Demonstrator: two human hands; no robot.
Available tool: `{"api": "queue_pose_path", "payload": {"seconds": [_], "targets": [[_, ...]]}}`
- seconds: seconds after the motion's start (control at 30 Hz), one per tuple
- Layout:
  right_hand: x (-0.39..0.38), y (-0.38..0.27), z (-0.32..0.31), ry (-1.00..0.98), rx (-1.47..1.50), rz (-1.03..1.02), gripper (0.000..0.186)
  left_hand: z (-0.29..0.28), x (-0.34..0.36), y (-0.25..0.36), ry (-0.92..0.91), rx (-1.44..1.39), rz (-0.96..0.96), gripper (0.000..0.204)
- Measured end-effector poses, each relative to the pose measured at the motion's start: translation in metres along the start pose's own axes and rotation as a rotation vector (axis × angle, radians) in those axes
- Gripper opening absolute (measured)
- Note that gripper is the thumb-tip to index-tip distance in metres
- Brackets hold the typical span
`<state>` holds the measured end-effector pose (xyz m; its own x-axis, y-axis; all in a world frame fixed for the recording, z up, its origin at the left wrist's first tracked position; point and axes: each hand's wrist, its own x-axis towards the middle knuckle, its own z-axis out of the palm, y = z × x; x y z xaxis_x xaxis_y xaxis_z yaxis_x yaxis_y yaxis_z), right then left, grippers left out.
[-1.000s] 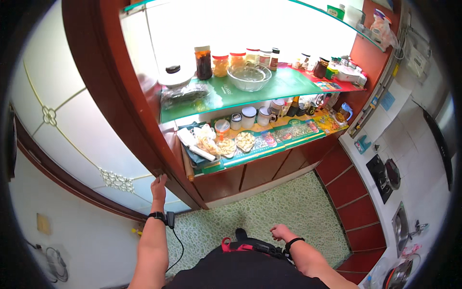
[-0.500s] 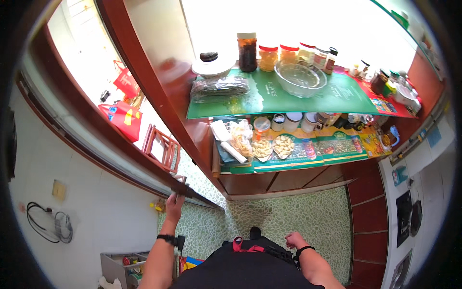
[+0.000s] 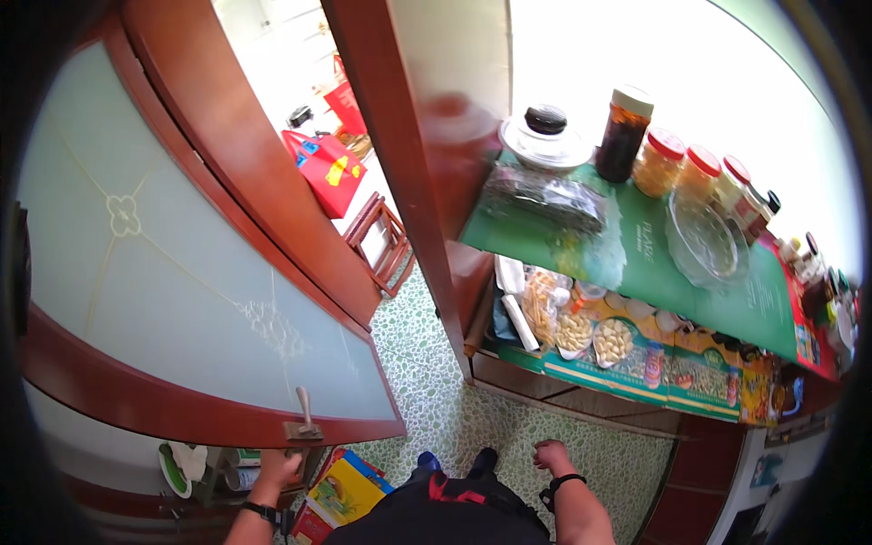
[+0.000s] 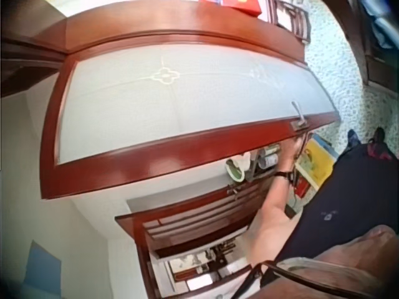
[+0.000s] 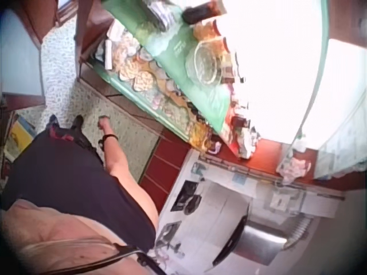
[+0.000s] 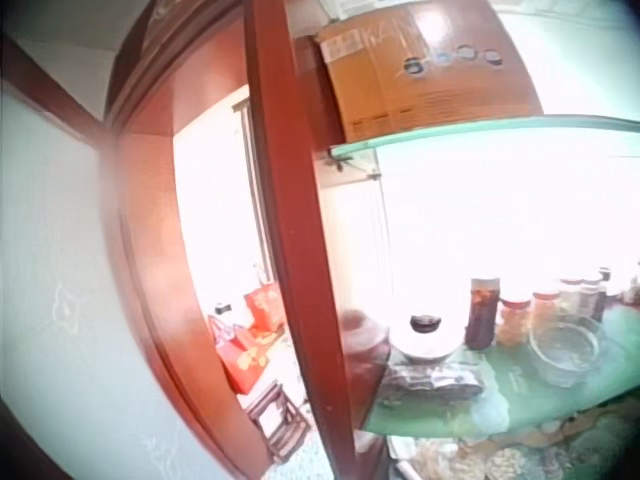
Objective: The person is seen taking clothes out of one bag and putting them into another bag.
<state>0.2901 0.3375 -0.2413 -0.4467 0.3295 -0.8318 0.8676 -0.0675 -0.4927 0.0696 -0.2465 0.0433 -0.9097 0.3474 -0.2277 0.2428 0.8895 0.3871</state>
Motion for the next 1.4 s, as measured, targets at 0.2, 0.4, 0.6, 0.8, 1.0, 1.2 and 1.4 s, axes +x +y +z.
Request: {"api": "queue_pose_path", "payload": {"seconds": [0.2, 0.4, 0.6, 0.8, 1.0, 1.2, 1.4], "targets": [[0.061, -0.009, 0.021, -0.181, -0.595, -0.024, 0.028, 0.063, -0.041, -0.065, 0.806, -0.436, -0.392, 0.097], [0.114, -0.013, 0.048, -0.500, -1.384, -0.301, 0.025, 0.050, -0.020, -0.136, 0.980, -0.635, -0.488, 0.066], [0.067, -0.104, 0.102, -0.387, -0.702, 0.200, 0.035, 0.042, -0.039, -0.226, 0.970, -0.654, -0.497, 0.048], [0.102, -0.173, 0.149, -0.412, -0.989, 0.030, 0.019, 0.021, -0.047, -0.234, 0.642, -0.303, -0.779, 0.041], [0.113, -0.314, 0.271, -0.224, -0.570, -0.108, 0.037, 0.001, -0.057, -0.225, 0.609, -0.167, -0.793, 0.036], [0.130, -0.422, 0.328, -0.262, -0.838, -0.509, 0.040, 0.033, -0.079, -0.285, 0.554, 0.489, -0.344, 0.038], [0.179, -0.436, 0.319, -0.246, -0.970, -0.531, 0.034, -0.013, -0.045, -0.252, 0.384, 0.124, -0.684, 0.031]]}}
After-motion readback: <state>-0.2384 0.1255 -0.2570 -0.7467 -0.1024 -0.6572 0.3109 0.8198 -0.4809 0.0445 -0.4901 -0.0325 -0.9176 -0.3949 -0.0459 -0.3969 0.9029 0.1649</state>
